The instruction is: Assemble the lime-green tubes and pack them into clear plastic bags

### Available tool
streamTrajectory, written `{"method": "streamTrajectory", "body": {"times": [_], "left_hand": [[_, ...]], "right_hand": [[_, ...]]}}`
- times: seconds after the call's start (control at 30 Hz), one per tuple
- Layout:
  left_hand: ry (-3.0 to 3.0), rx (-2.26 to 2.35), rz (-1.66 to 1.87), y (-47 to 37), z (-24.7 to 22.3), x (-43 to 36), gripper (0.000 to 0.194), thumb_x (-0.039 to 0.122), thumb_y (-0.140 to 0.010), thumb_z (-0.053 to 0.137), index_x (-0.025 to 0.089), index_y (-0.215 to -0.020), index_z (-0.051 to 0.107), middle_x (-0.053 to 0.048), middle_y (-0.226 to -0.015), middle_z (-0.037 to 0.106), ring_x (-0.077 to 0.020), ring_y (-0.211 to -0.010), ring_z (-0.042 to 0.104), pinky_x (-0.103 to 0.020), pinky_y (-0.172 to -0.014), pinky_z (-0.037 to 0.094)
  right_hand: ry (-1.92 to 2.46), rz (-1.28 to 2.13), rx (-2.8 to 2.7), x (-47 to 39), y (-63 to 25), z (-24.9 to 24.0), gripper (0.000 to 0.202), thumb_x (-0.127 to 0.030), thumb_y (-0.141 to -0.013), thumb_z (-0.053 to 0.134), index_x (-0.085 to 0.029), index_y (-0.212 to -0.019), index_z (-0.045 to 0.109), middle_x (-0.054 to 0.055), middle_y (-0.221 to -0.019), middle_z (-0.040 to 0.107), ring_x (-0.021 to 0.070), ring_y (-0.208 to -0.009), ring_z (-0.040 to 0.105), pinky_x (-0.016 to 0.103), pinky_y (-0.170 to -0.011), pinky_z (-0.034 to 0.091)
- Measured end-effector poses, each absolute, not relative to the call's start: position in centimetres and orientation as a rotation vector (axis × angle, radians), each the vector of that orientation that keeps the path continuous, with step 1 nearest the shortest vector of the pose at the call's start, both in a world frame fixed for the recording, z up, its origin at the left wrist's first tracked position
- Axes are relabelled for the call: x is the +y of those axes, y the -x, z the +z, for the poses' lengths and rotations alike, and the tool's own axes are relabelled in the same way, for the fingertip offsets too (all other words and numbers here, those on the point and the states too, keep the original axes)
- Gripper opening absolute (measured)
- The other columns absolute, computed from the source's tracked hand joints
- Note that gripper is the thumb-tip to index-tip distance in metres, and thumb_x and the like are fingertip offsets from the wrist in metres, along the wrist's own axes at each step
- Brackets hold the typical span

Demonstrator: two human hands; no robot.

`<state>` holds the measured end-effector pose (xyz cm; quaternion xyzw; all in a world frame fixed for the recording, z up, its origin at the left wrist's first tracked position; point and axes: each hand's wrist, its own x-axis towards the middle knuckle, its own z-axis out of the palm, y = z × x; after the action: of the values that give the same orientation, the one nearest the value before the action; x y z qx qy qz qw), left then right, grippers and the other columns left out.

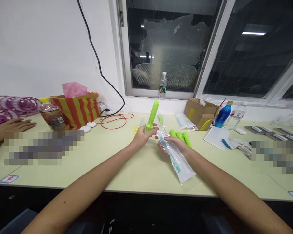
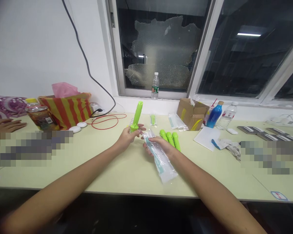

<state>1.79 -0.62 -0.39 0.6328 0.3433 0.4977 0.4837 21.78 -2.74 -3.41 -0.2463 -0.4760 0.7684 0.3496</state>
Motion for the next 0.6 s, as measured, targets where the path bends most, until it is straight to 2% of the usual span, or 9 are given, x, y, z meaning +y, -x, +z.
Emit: {"method": "streamTrajectory", "body": {"times": [0.2, 0.27, 0.4, 0.6], "left_hand": [[-1.463, 0.835, 1.179, -1.3, -0.9, 0.6, 0.037, 0.035, -0.075, 0.071, 0.011, -0.102, 0.066, -0.013, -0.098, 0.073, -0.0198, -0.086, 0.066, -0.03, -0.071, 0.046], [-1.441, 0.819, 1.168, -1.2, -1.0, 0.9, 0.035, 0.035, -0.075, 0.071, 0.011, -0.1, 0.065, -0.013, -0.096, 0.072, -0.0189, -0.084, 0.066, -0.03, -0.07, 0.046], [-1.446, 0.812, 1.143, -1.1, -1.1, 1.0, 0.032, 0.035, -0.074, 0.072, 0.012, -0.096, 0.065, -0.01, -0.094, 0.069, -0.0168, -0.077, 0.066, -0.029, -0.066, 0.048], [-1.504, 0.848, 1.08, -0.8, -1.2, 1.2, 0.031, 0.035, -0.073, 0.072, 0.014, -0.094, 0.066, -0.009, -0.099, 0.067, -0.0169, -0.075, 0.066, -0.028, -0.061, 0.049]], "right_hand": [[0.546, 2.115, -1.274, -2.7, -22.1, -3.6, 0.046, -0.035, -0.084, 0.06, -0.013, -0.124, 0.055, 0.005, -0.08, 0.062, 0.0202, -0.066, 0.062, 0.04, -0.067, 0.053], [0.541, 2.16, -1.281, -2.8, -22.2, -3.6, 0.044, -0.035, -0.085, 0.058, -0.014, -0.124, 0.054, 0.005, -0.081, 0.061, 0.0194, -0.064, 0.061, 0.039, -0.063, 0.054], [0.598, 2.172, -1.275, -2.9, -22.8, -3.3, 0.042, -0.035, -0.087, 0.057, -0.018, -0.124, 0.053, 0.004, -0.083, 0.058, 0.0149, -0.058, 0.056, 0.028, -0.045, 0.048], [0.591, 2.1, -1.355, -2.9, -23.3, -2.9, 0.04, -0.039, -0.086, 0.057, -0.02, -0.122, 0.054, 0.005, -0.085, 0.058, 0.0144, -0.056, 0.053, 0.023, -0.038, 0.039]]}}
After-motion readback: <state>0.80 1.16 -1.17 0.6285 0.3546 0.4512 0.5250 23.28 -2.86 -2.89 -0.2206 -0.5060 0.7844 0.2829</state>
